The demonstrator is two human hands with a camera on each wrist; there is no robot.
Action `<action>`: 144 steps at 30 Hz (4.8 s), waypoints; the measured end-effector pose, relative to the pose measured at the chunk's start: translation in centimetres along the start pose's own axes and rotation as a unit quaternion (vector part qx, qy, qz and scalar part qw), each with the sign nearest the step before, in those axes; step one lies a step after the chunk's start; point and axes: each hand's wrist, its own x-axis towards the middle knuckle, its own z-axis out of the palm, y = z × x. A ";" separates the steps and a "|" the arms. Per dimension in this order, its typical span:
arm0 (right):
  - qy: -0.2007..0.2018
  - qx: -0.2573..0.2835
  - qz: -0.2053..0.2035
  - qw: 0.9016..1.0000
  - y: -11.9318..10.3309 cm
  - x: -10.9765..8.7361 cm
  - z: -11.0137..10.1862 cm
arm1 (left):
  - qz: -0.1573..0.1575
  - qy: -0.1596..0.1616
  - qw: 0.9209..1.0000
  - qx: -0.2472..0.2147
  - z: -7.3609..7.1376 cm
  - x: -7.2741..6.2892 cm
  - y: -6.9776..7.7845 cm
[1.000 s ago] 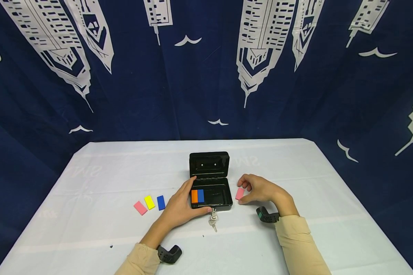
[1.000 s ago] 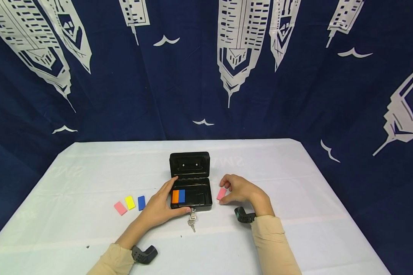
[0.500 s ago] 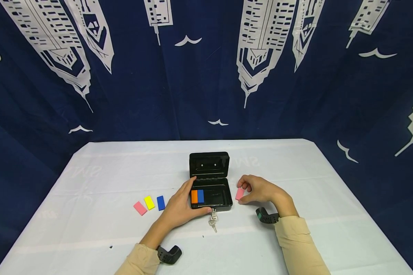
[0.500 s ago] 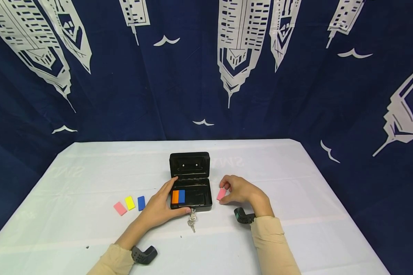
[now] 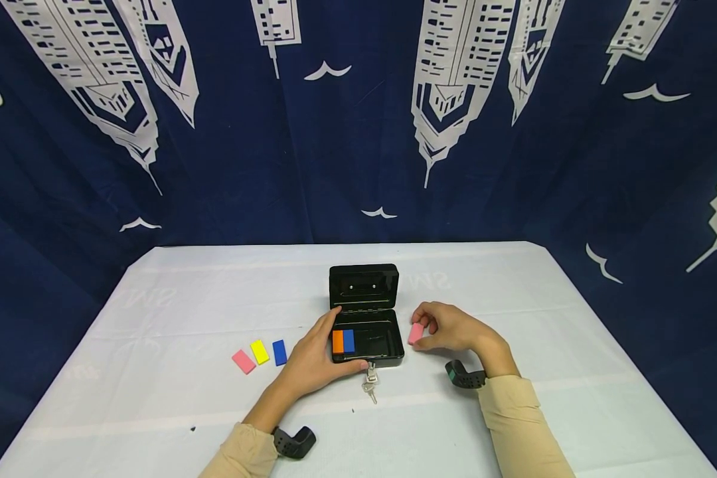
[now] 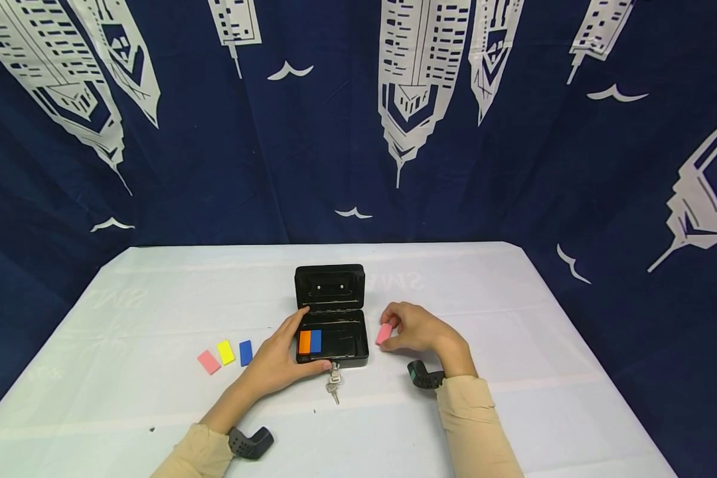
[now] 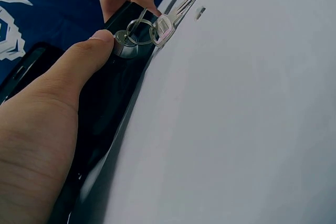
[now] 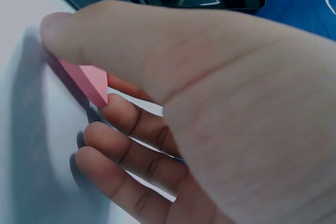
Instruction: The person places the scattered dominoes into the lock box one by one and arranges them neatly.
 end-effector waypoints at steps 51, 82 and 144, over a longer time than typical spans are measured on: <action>0.074 -0.027 -0.077 0.994 -1.7 -0.3 -0.6 | -0.003 -0.002 1.000 0.002 0.1 0.1 -0.1; 0.090 -0.039 -0.124 0.987 -3.3 0.6 0.9 | 0.000 -0.003 1.000 0.006 0.1 0.2 -0.2; 0.072 -0.125 -0.148 0.978 -5.6 2.3 5.1 | 0.004 -0.007 1.000 0.001 0.0 0.2 -0.3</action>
